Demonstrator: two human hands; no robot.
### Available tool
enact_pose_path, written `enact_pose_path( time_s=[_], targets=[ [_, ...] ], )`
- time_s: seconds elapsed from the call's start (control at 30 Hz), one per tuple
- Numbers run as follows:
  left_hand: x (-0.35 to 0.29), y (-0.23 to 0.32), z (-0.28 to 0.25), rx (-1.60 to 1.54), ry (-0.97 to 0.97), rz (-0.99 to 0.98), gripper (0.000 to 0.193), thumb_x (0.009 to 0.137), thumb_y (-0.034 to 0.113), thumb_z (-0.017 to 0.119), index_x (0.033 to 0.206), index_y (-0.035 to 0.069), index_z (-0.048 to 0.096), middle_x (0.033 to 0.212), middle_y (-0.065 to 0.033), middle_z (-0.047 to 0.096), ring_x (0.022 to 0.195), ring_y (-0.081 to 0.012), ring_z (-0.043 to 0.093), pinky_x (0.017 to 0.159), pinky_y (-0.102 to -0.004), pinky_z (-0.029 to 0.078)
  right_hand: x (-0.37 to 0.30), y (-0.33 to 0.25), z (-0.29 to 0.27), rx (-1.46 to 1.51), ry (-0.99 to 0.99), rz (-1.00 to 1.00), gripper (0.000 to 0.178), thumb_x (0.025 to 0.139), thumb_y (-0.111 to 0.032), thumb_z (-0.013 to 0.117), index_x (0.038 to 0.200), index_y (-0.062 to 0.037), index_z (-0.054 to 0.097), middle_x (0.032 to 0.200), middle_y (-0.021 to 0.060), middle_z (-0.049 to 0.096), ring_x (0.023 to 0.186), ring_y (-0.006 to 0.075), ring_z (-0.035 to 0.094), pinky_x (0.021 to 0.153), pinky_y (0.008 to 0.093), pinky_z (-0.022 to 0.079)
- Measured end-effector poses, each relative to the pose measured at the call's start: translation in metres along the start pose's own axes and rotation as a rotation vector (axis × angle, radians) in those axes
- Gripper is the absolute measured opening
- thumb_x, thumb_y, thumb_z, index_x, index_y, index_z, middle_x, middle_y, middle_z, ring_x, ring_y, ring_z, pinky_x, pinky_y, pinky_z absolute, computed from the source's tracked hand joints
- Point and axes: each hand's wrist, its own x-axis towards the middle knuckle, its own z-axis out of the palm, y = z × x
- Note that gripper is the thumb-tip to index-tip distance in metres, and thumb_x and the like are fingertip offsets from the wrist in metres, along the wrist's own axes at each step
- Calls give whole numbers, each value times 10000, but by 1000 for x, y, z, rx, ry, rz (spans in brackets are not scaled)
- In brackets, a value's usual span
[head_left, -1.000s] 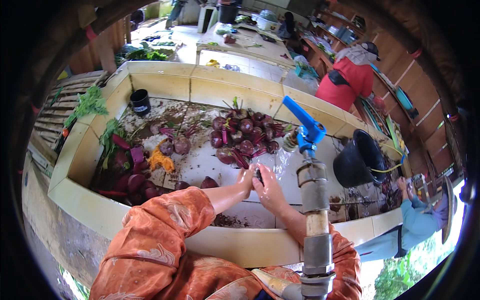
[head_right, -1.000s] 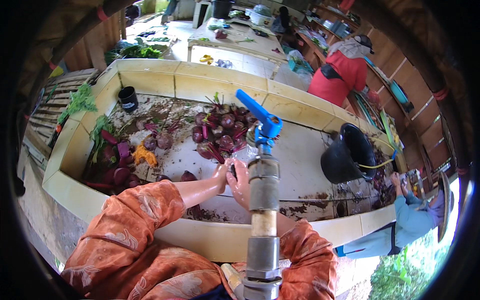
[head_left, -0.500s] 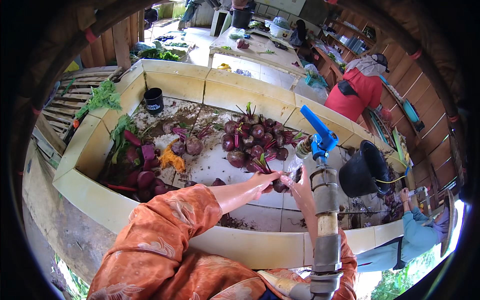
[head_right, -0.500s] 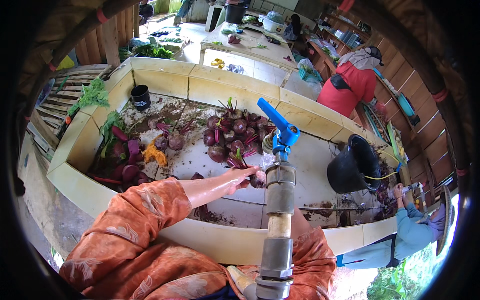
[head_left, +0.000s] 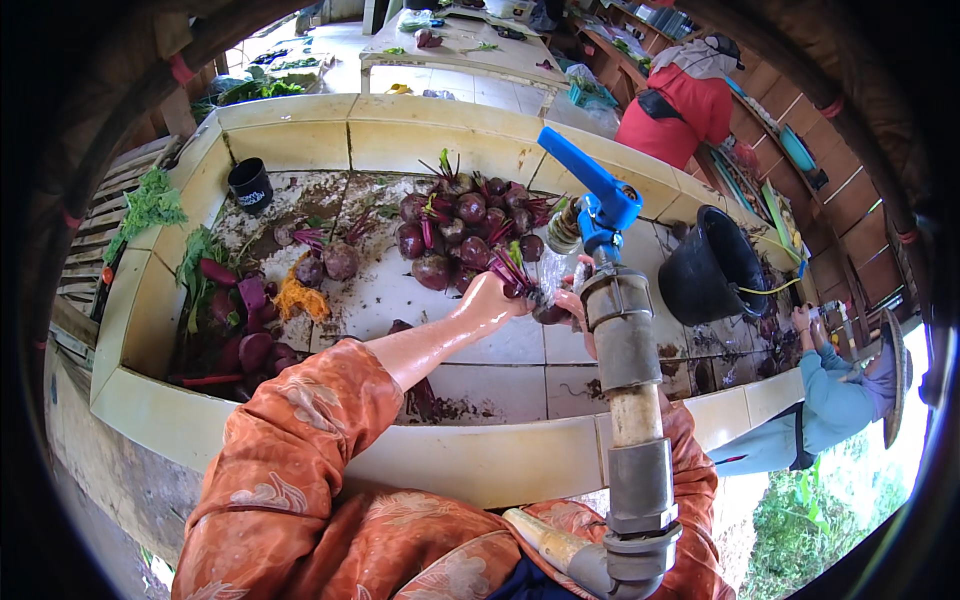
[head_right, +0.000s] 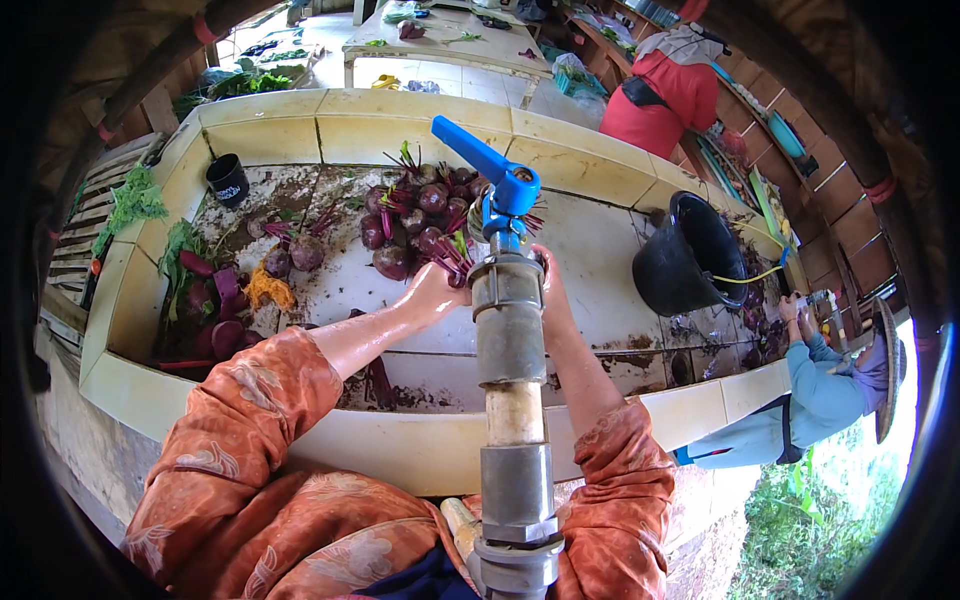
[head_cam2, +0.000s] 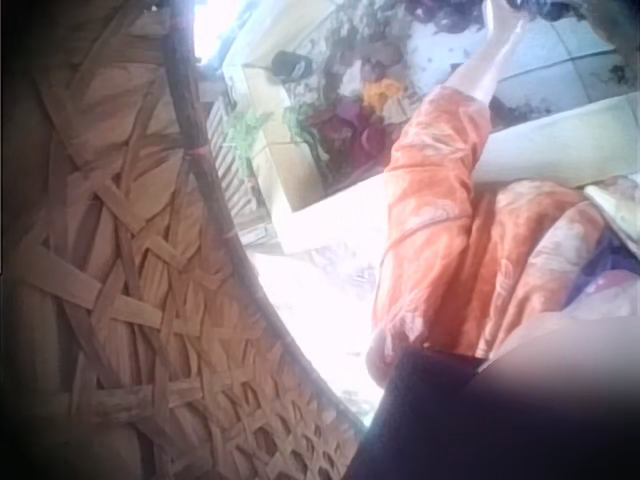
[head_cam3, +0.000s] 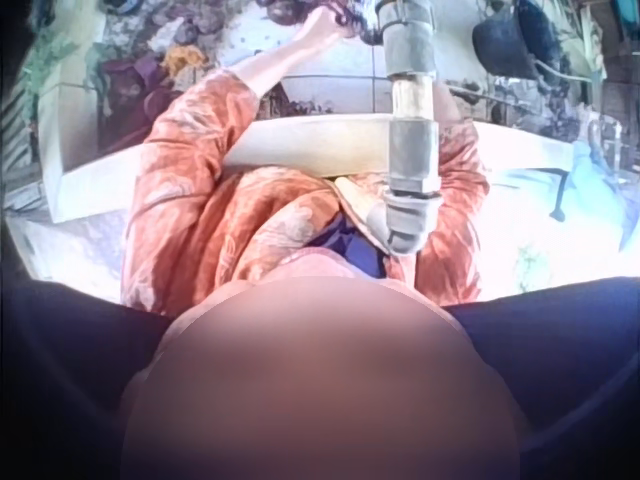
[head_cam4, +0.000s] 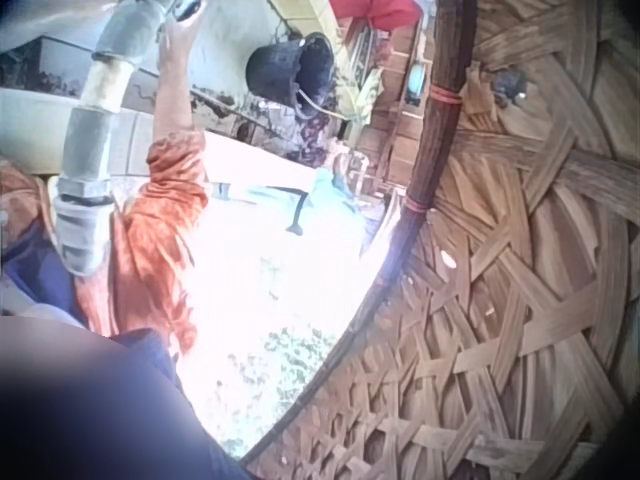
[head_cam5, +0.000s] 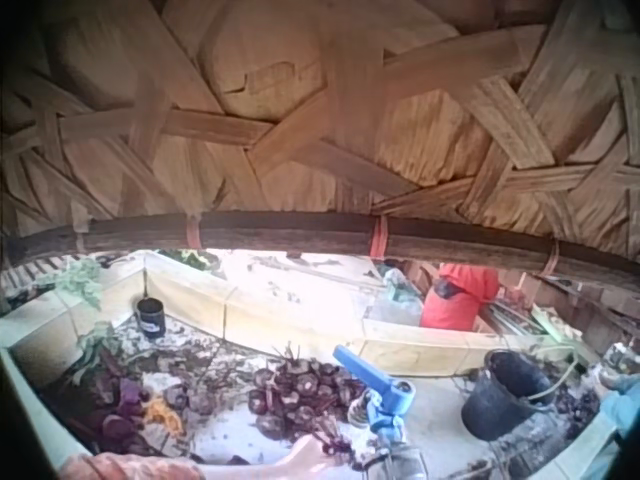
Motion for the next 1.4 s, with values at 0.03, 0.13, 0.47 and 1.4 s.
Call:
enact_pose_path(
  time_s=[0.03,0.13,0.47,1.4],
  targets=[
    [2,2,-3,82,-76,-47,286,686,43,660,967,10,618,792,-106,650,734,-137,603,679,-302,458,-1,-5,0,-35,-23,12,630,731,-60,677,1267,-106,348,990,88,535,819,159,562,642,294,490],
    [4,5,-13,447,-263,161,244,689,37,622,933,15,615,719,-91,625,680,-166,611,624,-323,473,-5,-20,1,-157,-88,116,544,849,-103,567,1299,-127,261,1103,114,531,942,194,576,792,367,504],
    [-3,-11,-12,-428,-222,-326,336,748,116,696,1058,33,594,883,-19,633,810,-99,569,753,-253,454,-11,-16,2,-338,-151,-61,681,761,-146,681,1306,-104,275,1126,89,537,955,166,564,832,314,461],
    [-16,-12,8,-564,-177,-499,329,812,286,662,972,21,551,864,-47,589,798,-136,579,717,-297,510,-1,0,0,-483,17,-262,742,645,-168,779,1261,-62,381,951,53,501,800,118,505,631,243,453]
  ],
)
